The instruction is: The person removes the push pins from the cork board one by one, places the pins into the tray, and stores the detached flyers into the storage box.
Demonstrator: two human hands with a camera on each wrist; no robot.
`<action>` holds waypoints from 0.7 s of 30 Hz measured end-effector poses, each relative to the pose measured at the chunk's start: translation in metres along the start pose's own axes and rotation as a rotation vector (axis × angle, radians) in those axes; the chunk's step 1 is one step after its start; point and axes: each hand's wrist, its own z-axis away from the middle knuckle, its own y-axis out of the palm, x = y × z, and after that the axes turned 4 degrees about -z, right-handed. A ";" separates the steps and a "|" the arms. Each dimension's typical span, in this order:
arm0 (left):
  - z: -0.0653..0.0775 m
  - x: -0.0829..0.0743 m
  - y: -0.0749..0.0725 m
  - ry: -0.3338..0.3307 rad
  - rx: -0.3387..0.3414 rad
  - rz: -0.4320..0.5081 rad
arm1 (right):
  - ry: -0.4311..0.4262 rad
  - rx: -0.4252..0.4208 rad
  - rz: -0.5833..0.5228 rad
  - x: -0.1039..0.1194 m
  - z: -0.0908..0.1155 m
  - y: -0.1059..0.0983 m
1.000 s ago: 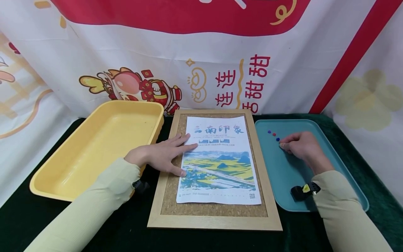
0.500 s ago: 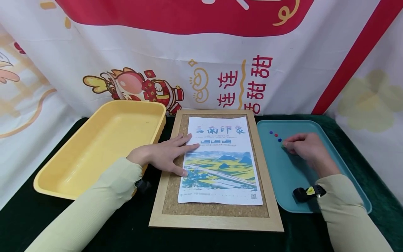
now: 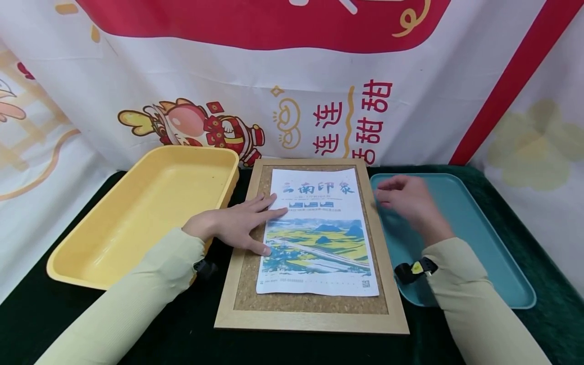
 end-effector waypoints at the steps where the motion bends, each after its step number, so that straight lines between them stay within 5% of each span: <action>1: 0.000 0.000 0.000 -0.001 -0.002 0.000 | 0.000 0.001 -0.015 0.004 -0.002 0.004; 21: 0.002 -0.008 -0.003 -0.027 -0.013 0.043 | 0.048 -0.016 -0.101 0.031 -0.007 0.035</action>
